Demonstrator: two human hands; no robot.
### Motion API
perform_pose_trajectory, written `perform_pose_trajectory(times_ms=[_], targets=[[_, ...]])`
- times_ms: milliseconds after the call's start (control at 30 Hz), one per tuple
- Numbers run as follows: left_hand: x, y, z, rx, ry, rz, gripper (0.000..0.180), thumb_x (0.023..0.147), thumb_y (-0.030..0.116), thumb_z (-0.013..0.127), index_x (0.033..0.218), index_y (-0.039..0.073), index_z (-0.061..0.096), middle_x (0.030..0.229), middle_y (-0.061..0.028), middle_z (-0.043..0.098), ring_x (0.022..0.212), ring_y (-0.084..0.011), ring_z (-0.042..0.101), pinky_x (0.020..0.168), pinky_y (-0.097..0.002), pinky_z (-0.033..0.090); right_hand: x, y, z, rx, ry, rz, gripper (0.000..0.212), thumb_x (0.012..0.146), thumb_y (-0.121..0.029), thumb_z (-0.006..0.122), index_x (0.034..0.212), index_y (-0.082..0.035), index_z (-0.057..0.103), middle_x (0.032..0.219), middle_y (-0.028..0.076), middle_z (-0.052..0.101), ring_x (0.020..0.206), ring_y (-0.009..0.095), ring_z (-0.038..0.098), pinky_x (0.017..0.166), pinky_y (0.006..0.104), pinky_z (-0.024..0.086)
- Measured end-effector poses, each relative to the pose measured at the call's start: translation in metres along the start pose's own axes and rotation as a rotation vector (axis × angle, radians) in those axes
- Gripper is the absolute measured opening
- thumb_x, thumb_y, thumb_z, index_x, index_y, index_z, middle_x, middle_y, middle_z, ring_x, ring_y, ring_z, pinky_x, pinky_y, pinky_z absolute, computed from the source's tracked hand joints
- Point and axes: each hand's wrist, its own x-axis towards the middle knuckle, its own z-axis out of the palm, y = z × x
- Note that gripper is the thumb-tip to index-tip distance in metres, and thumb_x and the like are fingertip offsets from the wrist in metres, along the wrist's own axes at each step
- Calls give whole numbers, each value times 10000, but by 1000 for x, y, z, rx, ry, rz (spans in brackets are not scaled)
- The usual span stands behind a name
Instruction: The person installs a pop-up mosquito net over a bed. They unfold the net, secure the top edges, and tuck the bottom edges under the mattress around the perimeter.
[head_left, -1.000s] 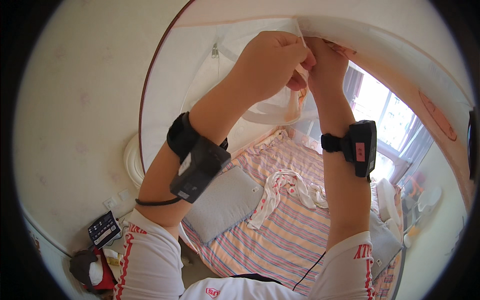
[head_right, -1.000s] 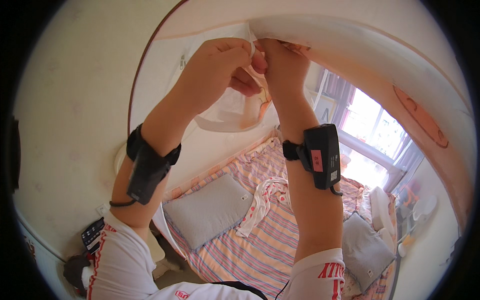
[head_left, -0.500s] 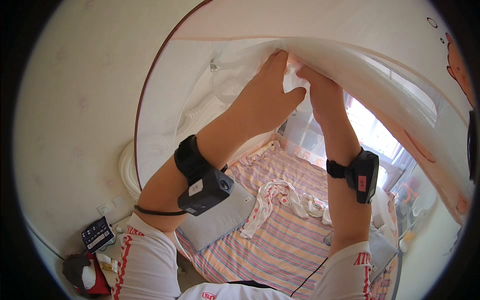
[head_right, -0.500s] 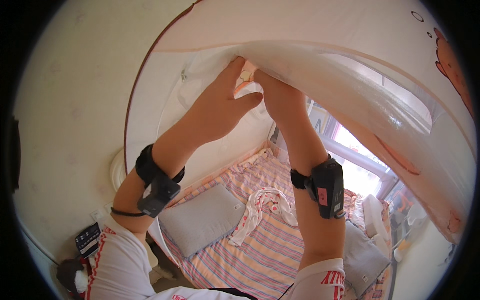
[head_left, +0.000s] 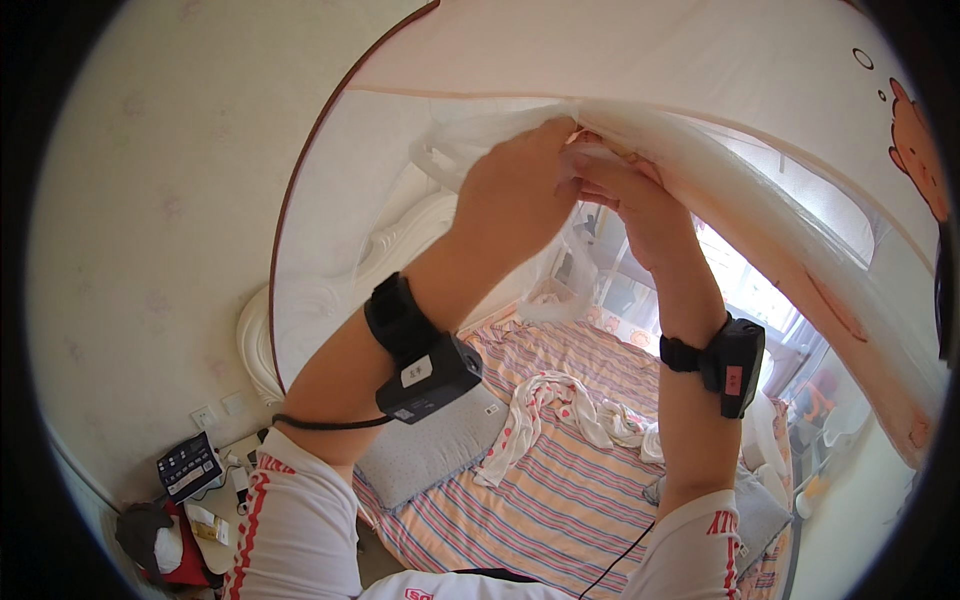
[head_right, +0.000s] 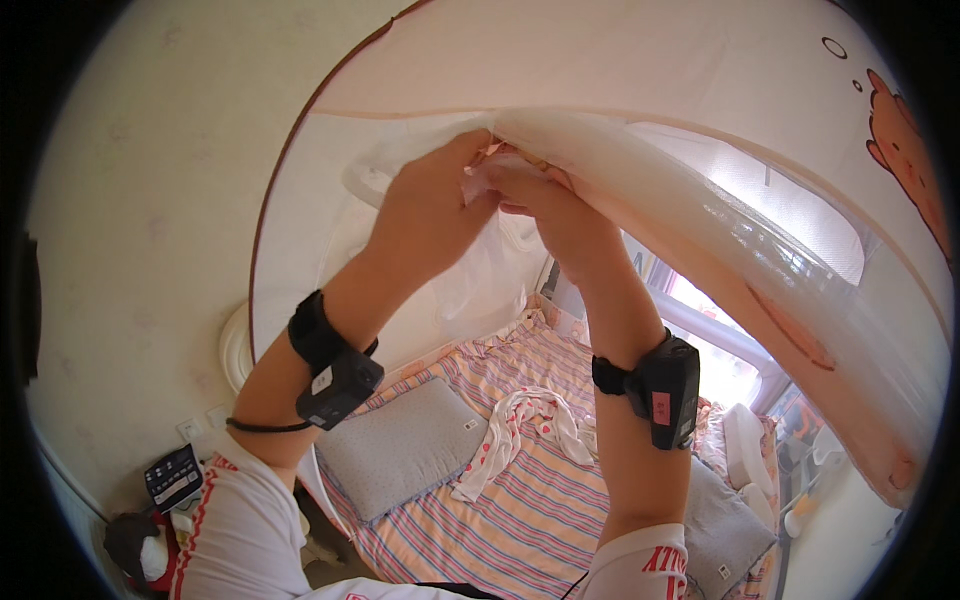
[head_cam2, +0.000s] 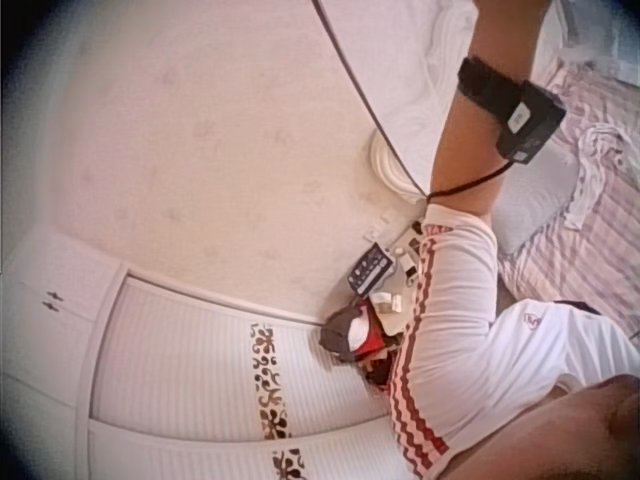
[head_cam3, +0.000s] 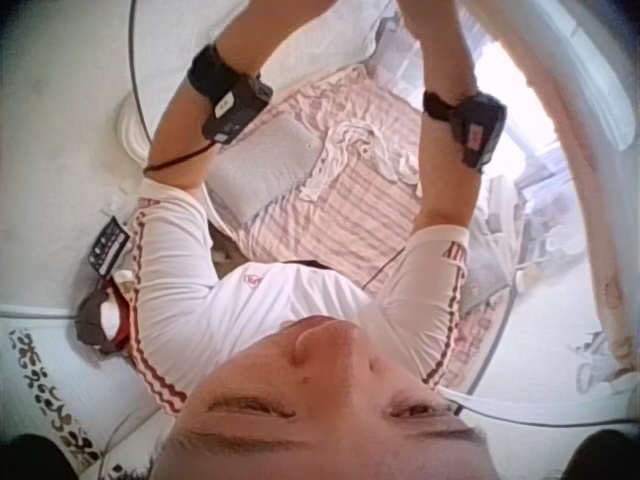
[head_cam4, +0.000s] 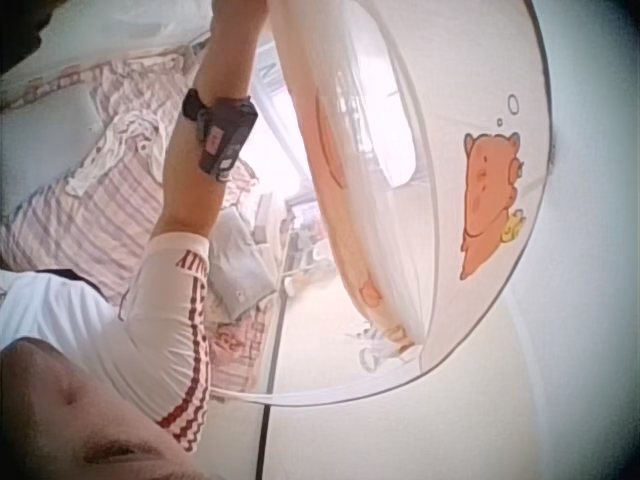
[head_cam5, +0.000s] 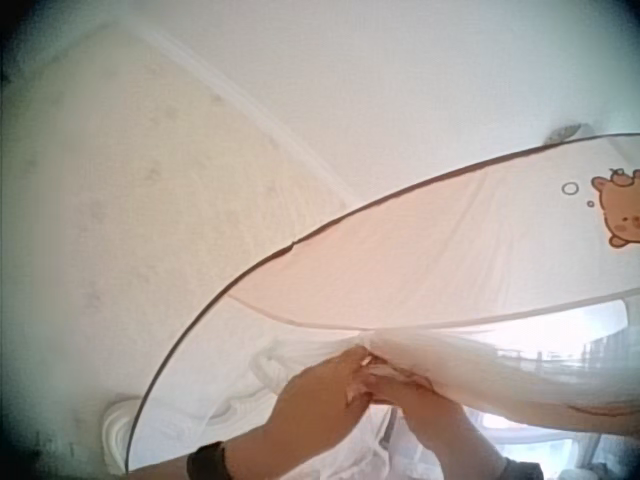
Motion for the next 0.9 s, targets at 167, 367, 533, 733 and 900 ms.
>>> perform_pose_trajectory(times_ms=[167, 367, 533, 733, 900], targets=[[4, -10, -9, -1, -1, 46, 312, 793, 80, 647, 1096, 24, 597, 920, -154, 677, 798, -304, 672, 680, -339, 527, 3, 8, -14, -91, -16, -117, 296, 829, -27, 607, 1124, -18, 629, 1036, 72, 669, 938, 163, 641, 836, 299, 517], [10, -21, -17, -171, 88, -9, 181, 736, 58, 620, 914, 22, 625, 860, -183, 652, 816, -373, 624, 709, -414, 503, -1, 8, -20, -149, 17, -72, 328, 845, -31, 610, 1173, -16, 614, 1083, 91, 661, 926, 195, 651, 878, 345, 513], [15, -23, -4, -67, 258, 14, 131, 731, 32, 630, 850, 24, 575, 825, -153, 617, 788, -346, 606, 674, -399, 491, 1, -2, -4, -29, -76, -28, 234, 859, -43, 636, 1089, -5, 636, 988, 94, 676, 900, 199, 665, 814, 323, 526], [1, -14, 9, -229, 305, 92, 188, 695, 9, 689, 835, 62, 576, 816, -88, 553, 755, -276, 585, 641, -372, 483, 8, -1, 17, 370, -124, -9, 190, 909, -84, 608, 1069, 11, 645, 973, 116, 685, 902, 193, 666, 789, 297, 523], [-5, -19, -2, -104, 220, 68, 200, 806, 139, 661, 965, 29, 608, 896, -79, 597, 816, -195, 609, 757, -304, 510, 2, 7, 16, 329, -11, -56, 193, 957, -101, 548, 1104, -25, 645, 1002, 81, 692, 926, 151, 648, 831, 276, 502]])
